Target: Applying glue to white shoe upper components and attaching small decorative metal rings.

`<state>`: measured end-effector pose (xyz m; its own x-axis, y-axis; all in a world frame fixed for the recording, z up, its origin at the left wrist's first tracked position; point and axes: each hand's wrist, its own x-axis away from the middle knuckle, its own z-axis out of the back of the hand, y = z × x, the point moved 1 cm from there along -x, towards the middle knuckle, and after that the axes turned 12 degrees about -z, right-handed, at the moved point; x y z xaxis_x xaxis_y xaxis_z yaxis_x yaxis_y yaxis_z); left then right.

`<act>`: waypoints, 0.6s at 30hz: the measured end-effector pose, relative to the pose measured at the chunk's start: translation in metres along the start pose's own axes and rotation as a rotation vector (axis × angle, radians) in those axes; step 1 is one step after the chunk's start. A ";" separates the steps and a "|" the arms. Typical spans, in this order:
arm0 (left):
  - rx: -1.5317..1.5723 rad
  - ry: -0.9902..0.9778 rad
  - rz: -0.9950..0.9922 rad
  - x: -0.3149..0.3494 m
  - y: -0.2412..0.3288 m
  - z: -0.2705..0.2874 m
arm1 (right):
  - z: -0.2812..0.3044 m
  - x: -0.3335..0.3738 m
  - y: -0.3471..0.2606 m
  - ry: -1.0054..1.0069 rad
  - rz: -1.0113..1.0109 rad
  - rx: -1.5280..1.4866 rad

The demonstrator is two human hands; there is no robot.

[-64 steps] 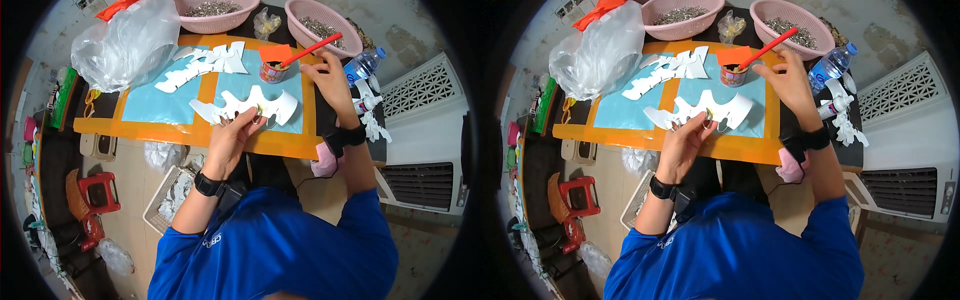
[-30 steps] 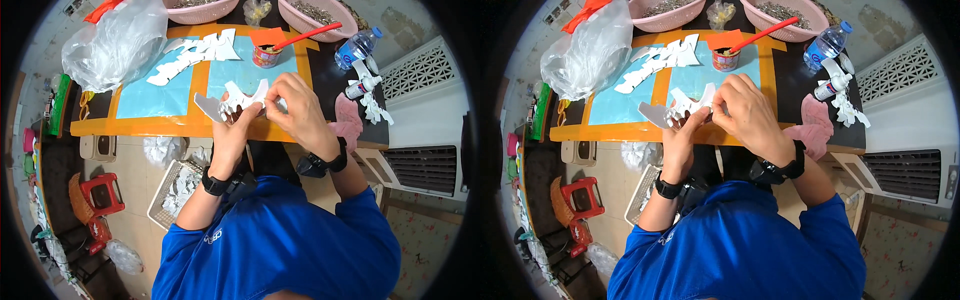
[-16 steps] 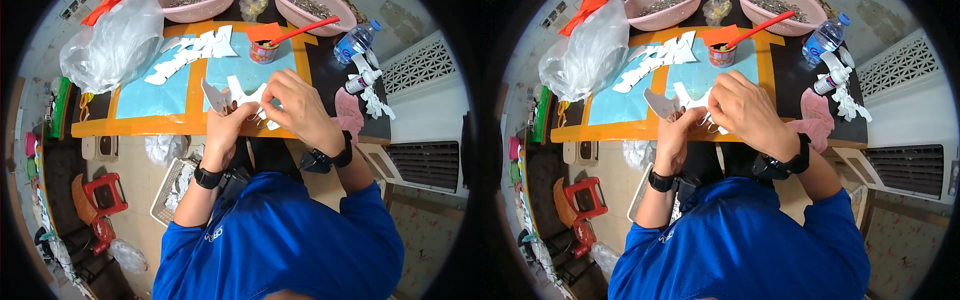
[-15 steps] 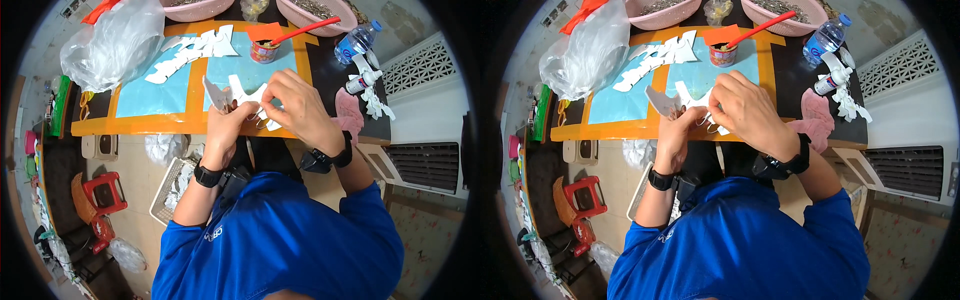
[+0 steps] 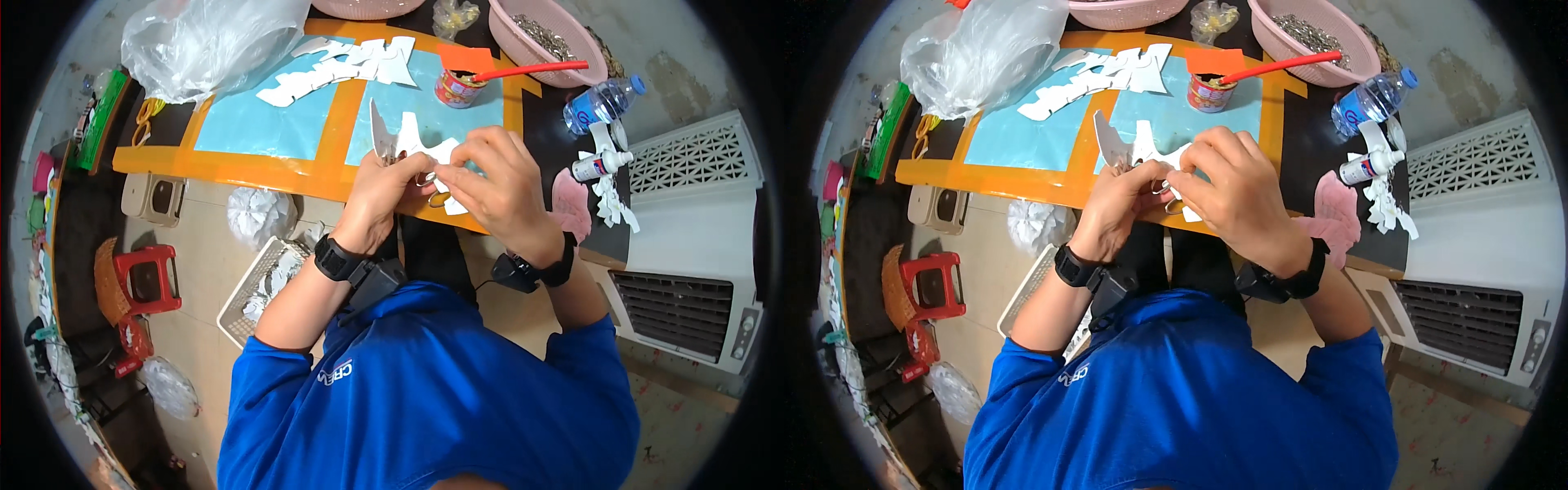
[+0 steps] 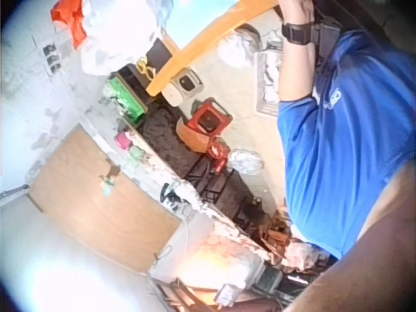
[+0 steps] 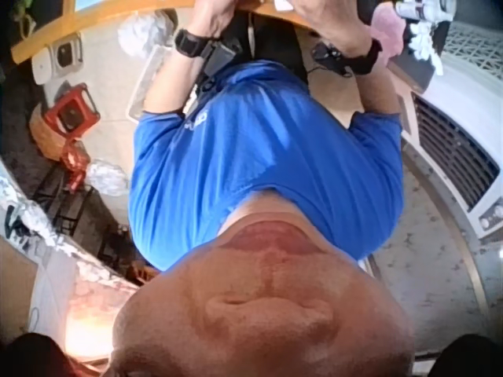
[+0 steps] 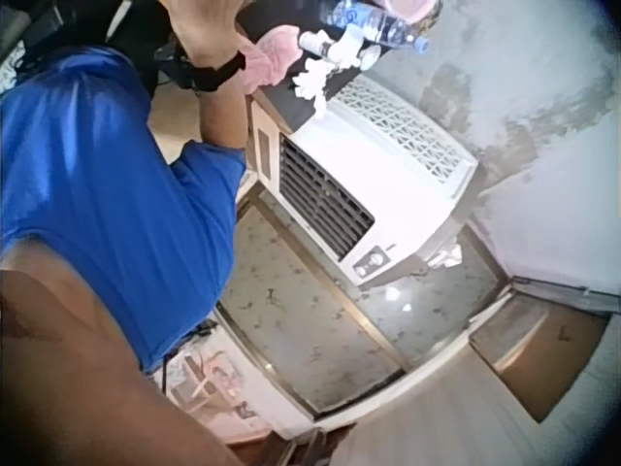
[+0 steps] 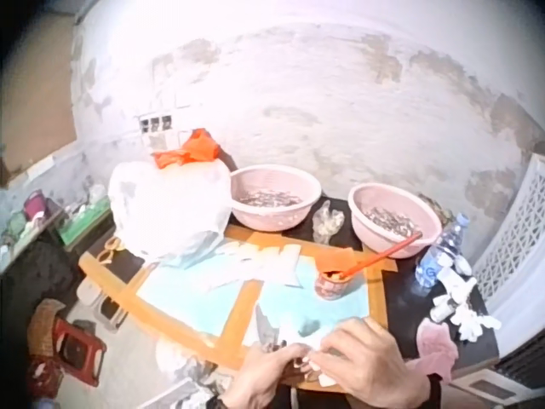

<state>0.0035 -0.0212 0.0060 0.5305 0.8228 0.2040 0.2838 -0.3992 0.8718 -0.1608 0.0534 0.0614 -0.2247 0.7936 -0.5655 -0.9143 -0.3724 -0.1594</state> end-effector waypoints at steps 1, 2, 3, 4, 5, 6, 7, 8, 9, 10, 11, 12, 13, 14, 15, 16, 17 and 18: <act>0.009 0.008 0.000 0.001 0.001 0.000 | 0.000 -0.001 -0.001 0.002 0.012 0.014; 0.018 0.015 -0.001 0.001 0.001 -0.001 | -0.001 -0.002 -0.002 -0.001 0.018 0.024; 0.026 0.019 0.001 0.001 0.001 -0.002 | -0.001 -0.004 -0.004 -0.004 0.022 0.034; 0.051 0.041 -0.006 0.001 0.000 -0.003 | -0.002 -0.005 -0.005 -0.006 0.026 0.045; 0.077 0.062 -0.013 0.001 0.000 -0.005 | -0.002 -0.007 -0.006 -0.014 0.031 0.049; 0.099 0.082 -0.017 0.001 -0.001 -0.006 | -0.003 -0.007 -0.006 -0.020 0.034 0.053; 0.106 0.063 -0.016 0.001 -0.002 -0.004 | -0.003 -0.008 -0.007 -0.026 0.035 0.057; 0.112 0.044 -0.014 0.000 -0.003 -0.001 | -0.003 -0.008 -0.006 -0.023 0.046 0.053; 0.119 0.024 -0.012 0.000 -0.003 0.000 | -0.004 -0.008 -0.004 -0.021 0.055 0.048; 0.116 0.012 0.001 0.000 -0.003 0.000 | -0.005 -0.008 -0.002 -0.019 0.065 0.044; 0.113 0.000 0.014 0.001 0.000 -0.001 | -0.004 -0.008 0.001 -0.029 0.065 0.027; 0.108 -0.012 0.027 0.002 0.002 -0.001 | -0.003 -0.008 0.004 -0.037 0.066 0.009; 0.109 -0.023 0.021 0.002 0.003 0.000 | -0.002 -0.008 0.008 -0.045 0.066 -0.009; 0.110 -0.034 0.014 0.004 0.005 0.001 | 0.000 -0.007 0.011 -0.068 0.061 -0.040; 0.109 -0.048 0.012 0.005 0.006 0.001 | 0.003 -0.006 0.014 -0.090 0.051 -0.070; 0.105 -0.056 0.020 0.007 0.010 -0.001 | 0.005 -0.005 0.015 -0.112 0.041 -0.099; 0.101 -0.065 0.029 0.009 0.016 -0.003 | 0.006 -0.005 0.016 -0.115 0.041 -0.111; 0.097 -0.073 0.037 0.011 0.018 -0.004 | 0.007 -0.004 0.016 -0.120 0.041 -0.123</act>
<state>0.0109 -0.0180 0.0261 0.5975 0.7766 0.1997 0.3371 -0.4692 0.8162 -0.1764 0.0474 0.0668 -0.3065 0.8255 -0.4740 -0.8569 -0.4561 -0.2402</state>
